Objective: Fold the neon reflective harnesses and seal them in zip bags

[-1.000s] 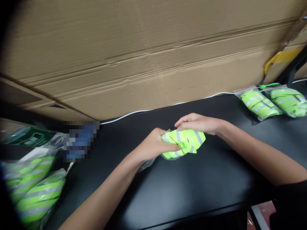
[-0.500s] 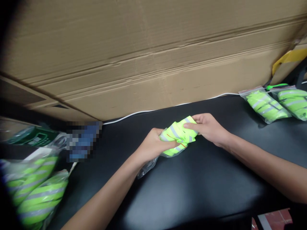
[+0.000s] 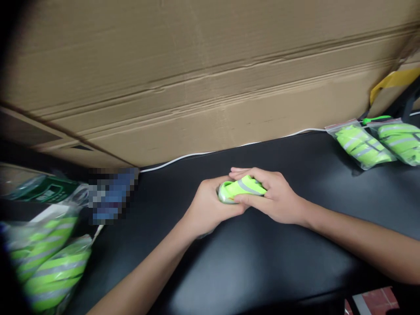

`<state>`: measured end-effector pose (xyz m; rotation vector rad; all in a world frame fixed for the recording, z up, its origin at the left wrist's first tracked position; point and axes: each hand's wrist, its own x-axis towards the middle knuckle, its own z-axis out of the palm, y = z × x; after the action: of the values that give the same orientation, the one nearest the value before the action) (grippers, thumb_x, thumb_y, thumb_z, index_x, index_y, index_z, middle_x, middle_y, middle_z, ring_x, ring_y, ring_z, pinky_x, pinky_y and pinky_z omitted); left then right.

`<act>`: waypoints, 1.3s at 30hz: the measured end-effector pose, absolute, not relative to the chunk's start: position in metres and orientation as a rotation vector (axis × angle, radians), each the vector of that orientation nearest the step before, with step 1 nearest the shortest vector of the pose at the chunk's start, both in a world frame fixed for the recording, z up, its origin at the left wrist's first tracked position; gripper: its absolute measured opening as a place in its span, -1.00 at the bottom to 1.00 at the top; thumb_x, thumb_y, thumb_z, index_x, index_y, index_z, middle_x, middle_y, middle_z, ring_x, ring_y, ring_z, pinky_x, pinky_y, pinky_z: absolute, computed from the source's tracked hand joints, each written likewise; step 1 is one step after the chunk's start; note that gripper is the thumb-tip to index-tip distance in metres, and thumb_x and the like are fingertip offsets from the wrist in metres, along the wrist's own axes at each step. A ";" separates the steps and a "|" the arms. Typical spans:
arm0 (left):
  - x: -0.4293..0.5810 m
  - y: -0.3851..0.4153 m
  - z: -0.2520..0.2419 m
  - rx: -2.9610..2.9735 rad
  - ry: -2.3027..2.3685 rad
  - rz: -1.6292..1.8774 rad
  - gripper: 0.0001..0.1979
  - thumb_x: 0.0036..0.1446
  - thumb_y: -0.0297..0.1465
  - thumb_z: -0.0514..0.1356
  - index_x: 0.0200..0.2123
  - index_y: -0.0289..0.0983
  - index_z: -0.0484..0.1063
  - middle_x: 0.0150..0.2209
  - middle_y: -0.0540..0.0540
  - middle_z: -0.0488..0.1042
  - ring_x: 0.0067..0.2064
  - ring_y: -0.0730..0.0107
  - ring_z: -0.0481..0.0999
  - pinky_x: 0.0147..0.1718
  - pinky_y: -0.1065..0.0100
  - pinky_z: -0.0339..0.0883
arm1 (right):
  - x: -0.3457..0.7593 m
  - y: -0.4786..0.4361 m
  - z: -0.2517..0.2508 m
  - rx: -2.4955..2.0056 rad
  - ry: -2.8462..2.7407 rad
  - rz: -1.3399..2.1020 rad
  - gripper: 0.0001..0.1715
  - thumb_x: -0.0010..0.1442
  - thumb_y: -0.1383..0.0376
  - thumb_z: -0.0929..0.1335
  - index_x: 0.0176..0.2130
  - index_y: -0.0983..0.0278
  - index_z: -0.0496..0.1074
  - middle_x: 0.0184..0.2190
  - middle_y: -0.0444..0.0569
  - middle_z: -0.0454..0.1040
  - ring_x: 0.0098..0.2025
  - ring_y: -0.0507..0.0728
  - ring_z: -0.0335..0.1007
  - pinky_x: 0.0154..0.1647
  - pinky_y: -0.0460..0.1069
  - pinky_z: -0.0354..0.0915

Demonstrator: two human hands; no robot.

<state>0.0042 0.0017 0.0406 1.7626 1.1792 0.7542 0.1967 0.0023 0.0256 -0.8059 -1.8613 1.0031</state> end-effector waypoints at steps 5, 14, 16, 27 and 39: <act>-0.004 0.003 0.027 2.476 0.895 1.252 -0.46 0.05 -0.32 0.39 0.10 -0.31 0.39 0.02 -0.29 0.55 0.02 0.06 0.57 0.02 0.06 0.49 | 0.204 0.000 0.021 -0.607 -2.092 0.156 -0.71 0.23 0.33 0.46 -0.02 0.18 0.52 -0.08 0.06 0.48 0.08 0.23 0.37 0.09 0.19 0.37; -0.013 0.016 -0.020 2.802 0.694 1.086 -0.39 0.22 -0.29 0.26 0.24 -0.45 0.21 0.11 -0.46 0.48 0.23 -0.08 0.43 0.19 -0.11 0.38 | 0.227 -0.003 0.002 -0.489 -2.445 0.004 -0.69 0.30 0.50 0.33 0.04 0.47 0.46 -0.07 0.20 0.53 0.10 0.24 0.39 0.04 0.13 0.48; -0.010 0.014 -0.021 2.824 0.661 1.042 -0.43 0.25 -0.37 0.22 0.26 -0.45 0.19 0.12 -0.45 0.48 0.24 -0.04 0.43 0.21 -0.10 0.37 | 0.226 -0.001 -0.001 -0.462 -2.450 -0.009 -0.69 0.30 0.53 0.31 0.02 0.47 0.47 -0.05 0.17 0.56 0.13 0.24 0.40 0.09 0.14 0.47; -0.004 0.008 -0.018 2.787 0.684 1.006 -0.45 0.22 -0.52 0.20 0.26 -0.45 0.17 0.14 -0.41 0.46 0.25 0.08 0.41 0.24 0.04 0.35 | 0.216 0.004 -0.004 -0.433 -2.374 -0.281 -0.80 0.33 0.50 0.29 -0.26 0.37 0.51 -0.20 0.07 0.63 -0.19 0.13 0.54 -0.26 -0.01 0.50; -0.021 0.020 -0.005 2.836 1.039 0.531 -0.29 0.03 -0.12 0.30 0.18 -0.37 0.30 0.13 -0.37 0.48 0.24 -0.15 0.40 0.31 -0.21 0.04 | 0.222 0.013 -0.011 -0.491 -2.490 -0.287 -0.73 0.35 0.51 0.24 -0.08 0.45 0.50 -0.08 0.22 0.59 -0.05 0.21 0.55 -0.13 0.10 0.56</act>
<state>-0.0206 0.0204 -0.0053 2.8359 1.0394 0.5315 0.2223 0.0127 -0.0115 -0.4911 -2.4898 -0.2872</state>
